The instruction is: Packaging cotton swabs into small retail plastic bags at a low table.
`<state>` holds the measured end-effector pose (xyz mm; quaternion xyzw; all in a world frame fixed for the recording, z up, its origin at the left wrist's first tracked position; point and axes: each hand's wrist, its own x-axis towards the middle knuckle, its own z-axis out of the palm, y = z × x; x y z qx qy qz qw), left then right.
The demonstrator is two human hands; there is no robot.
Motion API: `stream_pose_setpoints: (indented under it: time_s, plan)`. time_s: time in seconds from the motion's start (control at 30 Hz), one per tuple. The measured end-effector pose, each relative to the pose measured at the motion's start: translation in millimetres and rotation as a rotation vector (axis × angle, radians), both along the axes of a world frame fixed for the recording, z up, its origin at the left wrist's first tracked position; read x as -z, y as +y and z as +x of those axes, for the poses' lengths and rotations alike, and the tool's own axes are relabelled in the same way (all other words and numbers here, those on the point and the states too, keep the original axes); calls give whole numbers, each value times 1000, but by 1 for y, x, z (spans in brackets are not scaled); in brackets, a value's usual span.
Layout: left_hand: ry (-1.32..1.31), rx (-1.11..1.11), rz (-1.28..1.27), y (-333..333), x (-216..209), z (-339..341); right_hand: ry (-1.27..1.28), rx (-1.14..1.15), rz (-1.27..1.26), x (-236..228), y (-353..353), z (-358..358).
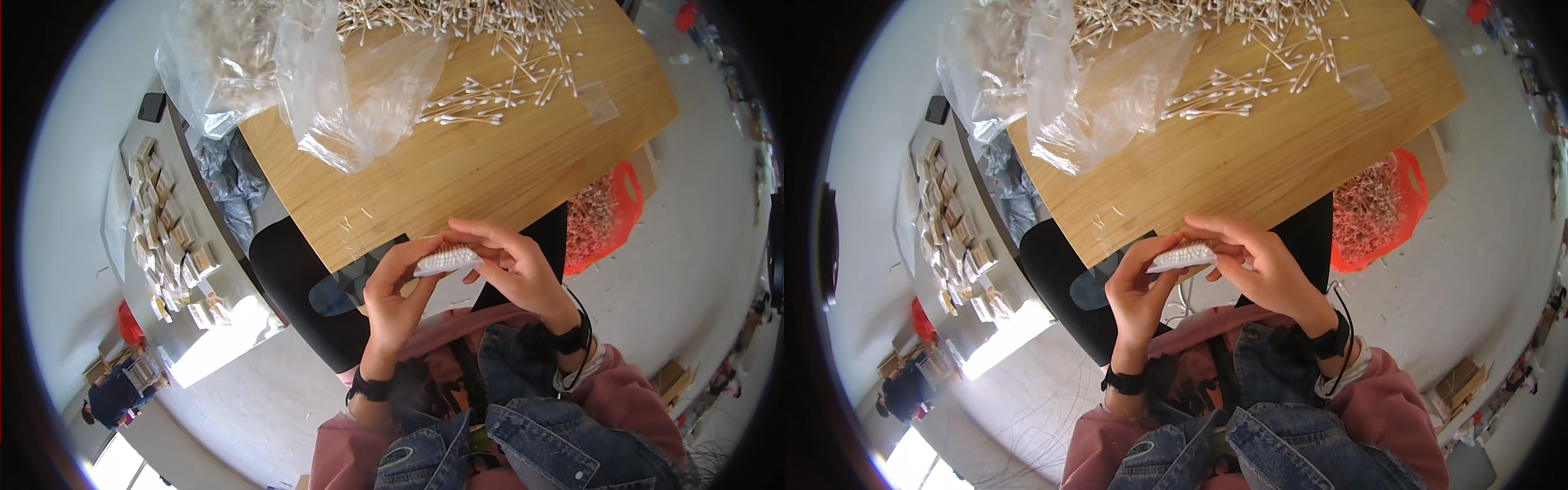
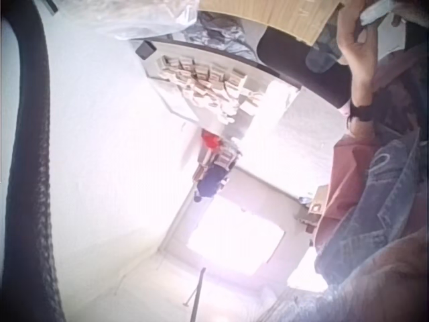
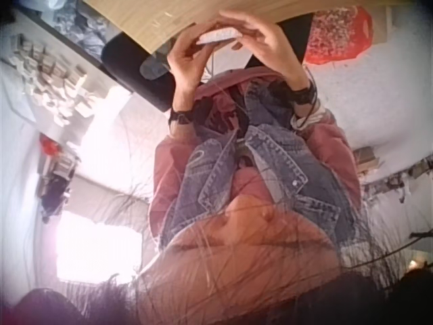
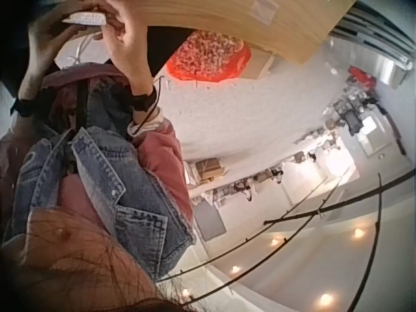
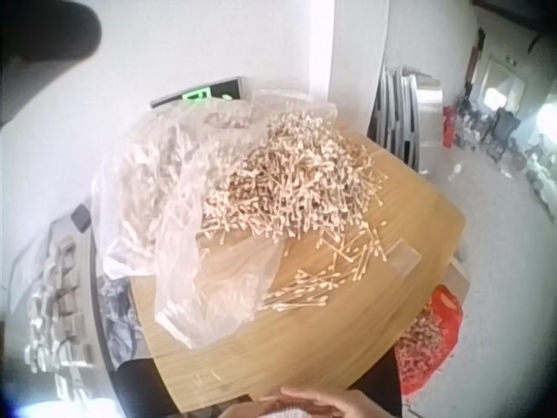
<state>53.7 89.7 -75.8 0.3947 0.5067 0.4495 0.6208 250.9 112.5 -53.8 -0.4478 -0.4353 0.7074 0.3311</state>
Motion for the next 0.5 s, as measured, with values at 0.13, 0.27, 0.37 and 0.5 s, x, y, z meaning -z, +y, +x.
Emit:
stream_pose_setpoints:
  time_s: [0.13, 0.27, 0.37, 0.5]
  plan:
    - [185, 43, 219, -9, -9, -13, -66, 11, 106, -17, -12, -7]
    - [219, 30, 351, -24, -32, -27, -157, -70, 305, -44, -20, -17]
    - [207, 2, 397, -36, -51, -35, -100, -74, 381, -53, -31, -25]
    - [199, -68, 429, -55, -66, -49, 34, -37, 180, -76, -44, -47]
